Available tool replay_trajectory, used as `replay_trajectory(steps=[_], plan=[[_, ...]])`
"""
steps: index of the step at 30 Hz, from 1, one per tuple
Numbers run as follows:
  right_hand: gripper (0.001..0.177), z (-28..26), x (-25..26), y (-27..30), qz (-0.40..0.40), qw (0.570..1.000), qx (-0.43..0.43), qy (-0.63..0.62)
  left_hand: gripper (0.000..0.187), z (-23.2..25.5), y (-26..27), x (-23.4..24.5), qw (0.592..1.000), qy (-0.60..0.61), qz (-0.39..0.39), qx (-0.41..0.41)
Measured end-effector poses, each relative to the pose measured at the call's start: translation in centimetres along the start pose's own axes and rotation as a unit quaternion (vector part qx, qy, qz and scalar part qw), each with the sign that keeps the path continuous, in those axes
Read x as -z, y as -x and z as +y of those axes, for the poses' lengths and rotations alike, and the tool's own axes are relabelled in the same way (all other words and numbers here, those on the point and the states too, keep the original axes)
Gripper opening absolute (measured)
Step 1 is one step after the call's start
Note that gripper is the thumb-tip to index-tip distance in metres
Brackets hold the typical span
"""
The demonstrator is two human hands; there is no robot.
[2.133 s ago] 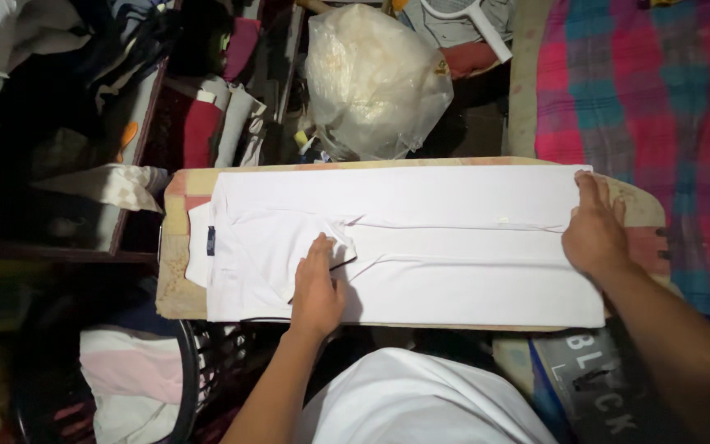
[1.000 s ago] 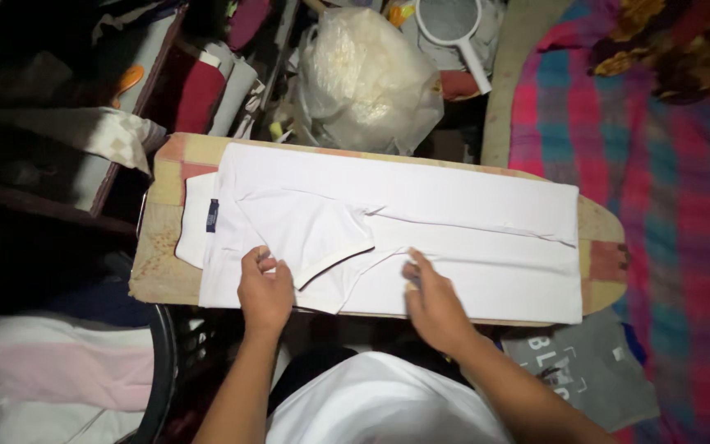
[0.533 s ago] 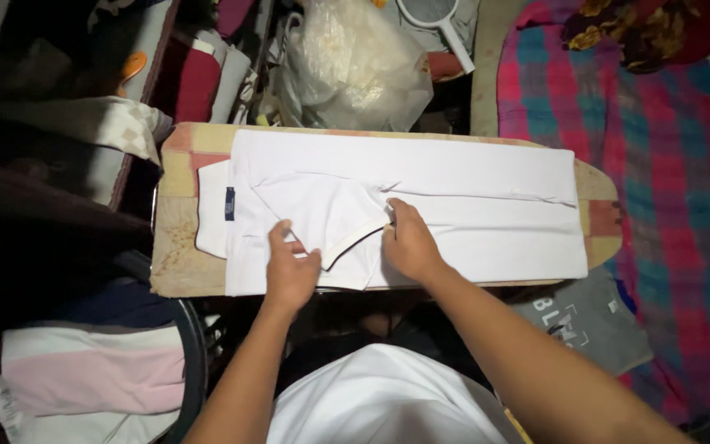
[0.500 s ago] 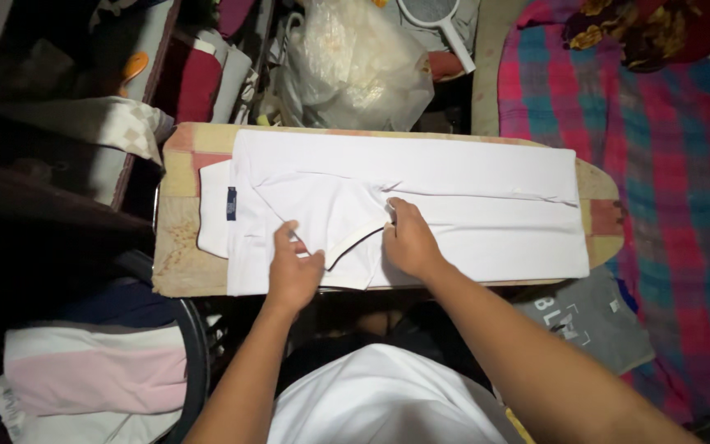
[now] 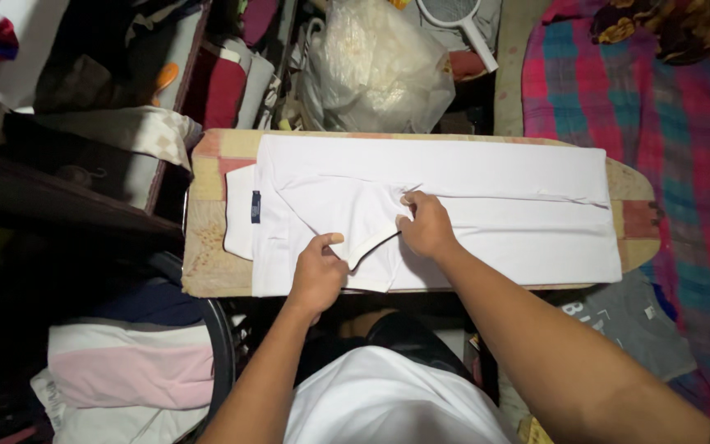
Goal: The person folds a white shirt on a board by smoothing the fabric and folding the sleeves and sides inward.
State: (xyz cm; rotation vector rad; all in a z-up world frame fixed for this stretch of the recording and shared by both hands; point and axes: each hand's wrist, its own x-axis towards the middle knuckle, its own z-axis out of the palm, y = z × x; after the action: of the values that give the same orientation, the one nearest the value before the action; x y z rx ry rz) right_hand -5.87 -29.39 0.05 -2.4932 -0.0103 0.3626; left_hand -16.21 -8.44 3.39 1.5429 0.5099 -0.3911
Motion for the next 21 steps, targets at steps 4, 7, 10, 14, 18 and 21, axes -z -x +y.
replay_trajectory(steps=[4, 7, 10, 14, 18, 21], plan=[[0.05, -0.6, 0.5, -0.3, 0.038, 0.998, 0.008, -0.044, 0.062, 0.7, 0.1, 0.1, 1.0, 0.013, 0.016, -0.013], [0.054, -1.9, 1.4, 0.2, 0.047, 0.993, -0.026, -0.106, 0.065, 0.0, -0.6, 0.0, 0.991, -0.016, 0.06, -0.119], [0.059, -3.1, 2.2, 0.5, 0.038, 0.988, -0.048, -0.141, 0.066, 0.0, -1.3, 0.3, 0.983, -0.066, 0.079, -0.154], [0.063, -3.2, 2.3, -0.1, 0.039, 0.975, -0.028, -0.217, 0.069, 1.4, -1.2, 0.3, 0.964, -0.103, 0.101, -0.223], [0.07, -2.5, 2.2, -0.8, 0.04, 0.972, -0.006, -0.233, 0.071, 3.1, -0.5, 0.6, 0.946, -0.203, 0.081, -0.24], [0.075, -2.4, 2.5, -0.8, 0.023, 0.975, -0.006, -0.223, 0.071, 3.2, -0.7, 0.9, 0.935, -0.264, 0.037, -0.233]])
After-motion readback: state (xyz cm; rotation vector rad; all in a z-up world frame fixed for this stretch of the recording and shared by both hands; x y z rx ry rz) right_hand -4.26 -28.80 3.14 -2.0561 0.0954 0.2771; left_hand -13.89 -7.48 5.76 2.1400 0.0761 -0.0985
